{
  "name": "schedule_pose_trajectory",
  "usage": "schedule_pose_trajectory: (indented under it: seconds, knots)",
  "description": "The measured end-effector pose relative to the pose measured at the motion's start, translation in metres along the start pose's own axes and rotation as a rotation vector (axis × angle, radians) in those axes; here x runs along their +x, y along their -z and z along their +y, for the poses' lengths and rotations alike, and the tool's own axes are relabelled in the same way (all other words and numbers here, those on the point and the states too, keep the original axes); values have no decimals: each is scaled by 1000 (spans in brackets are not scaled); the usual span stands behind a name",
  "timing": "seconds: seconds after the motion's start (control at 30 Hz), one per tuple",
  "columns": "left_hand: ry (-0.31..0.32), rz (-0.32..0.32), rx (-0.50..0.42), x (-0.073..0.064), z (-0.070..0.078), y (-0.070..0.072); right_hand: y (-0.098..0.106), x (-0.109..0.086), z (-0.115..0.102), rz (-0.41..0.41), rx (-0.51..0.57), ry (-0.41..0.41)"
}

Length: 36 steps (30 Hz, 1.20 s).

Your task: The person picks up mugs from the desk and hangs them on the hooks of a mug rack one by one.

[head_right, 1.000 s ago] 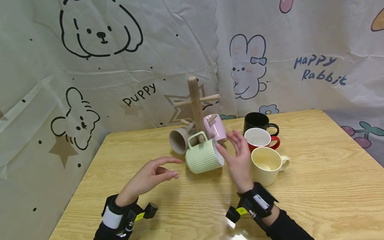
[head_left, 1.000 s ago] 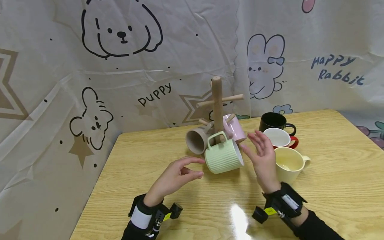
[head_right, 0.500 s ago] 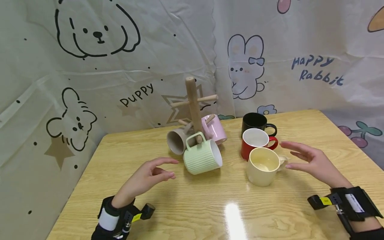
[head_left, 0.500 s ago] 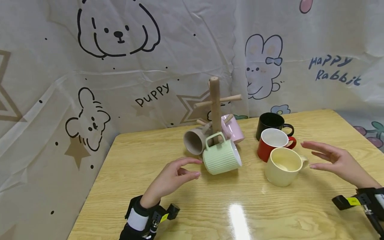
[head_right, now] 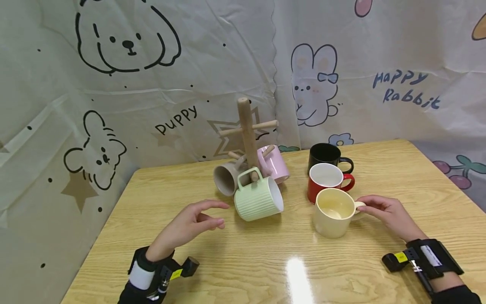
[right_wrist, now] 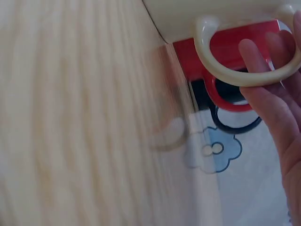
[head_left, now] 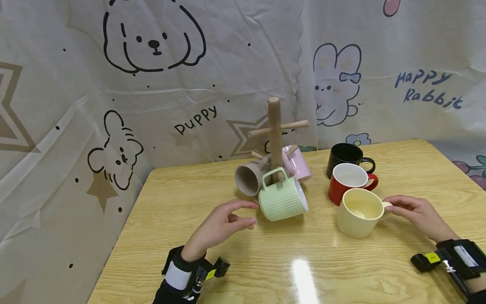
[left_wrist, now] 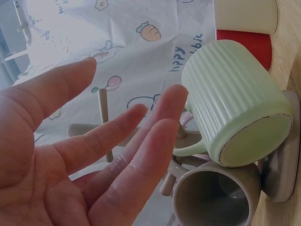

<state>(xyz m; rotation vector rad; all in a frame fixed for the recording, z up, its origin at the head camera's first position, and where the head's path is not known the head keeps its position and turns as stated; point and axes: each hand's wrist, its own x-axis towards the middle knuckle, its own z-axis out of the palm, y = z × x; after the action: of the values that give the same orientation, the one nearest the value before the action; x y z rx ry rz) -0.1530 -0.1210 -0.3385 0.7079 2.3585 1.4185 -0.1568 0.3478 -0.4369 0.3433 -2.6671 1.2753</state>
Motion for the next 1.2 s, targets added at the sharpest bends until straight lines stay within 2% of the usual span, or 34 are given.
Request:
schedule_pose_trajectory:
  seconds: [0.2, 0.3, 0.5, 0.6, 0.77, 0.93, 1.2]
  knots:
    - [16, 0, 18, 0, -1, 0, -7, -4, -17, 23, -51, 102]
    - [18, 4, 22, 1, -2, 0, -7, -6, -22, 75, -50, 138]
    - [21, 7, 25, -1, -1, 1, 1, -6, -43, 220, 6, 125]
    - [24, 8, 28, -1, -1, 1, 2, -4, -64, 250, 39, 128]
    - [20, 7, 23, -3, 0, 2, -4, -2, -97, 234, 94, 191]
    - [12, 13, 21, -5, 1, 3, -18, 4, -130, 199, 117, 239]
    - [4, 57, 20, -8, 6, 8, -48, 22, -176, 85, 246, 426]
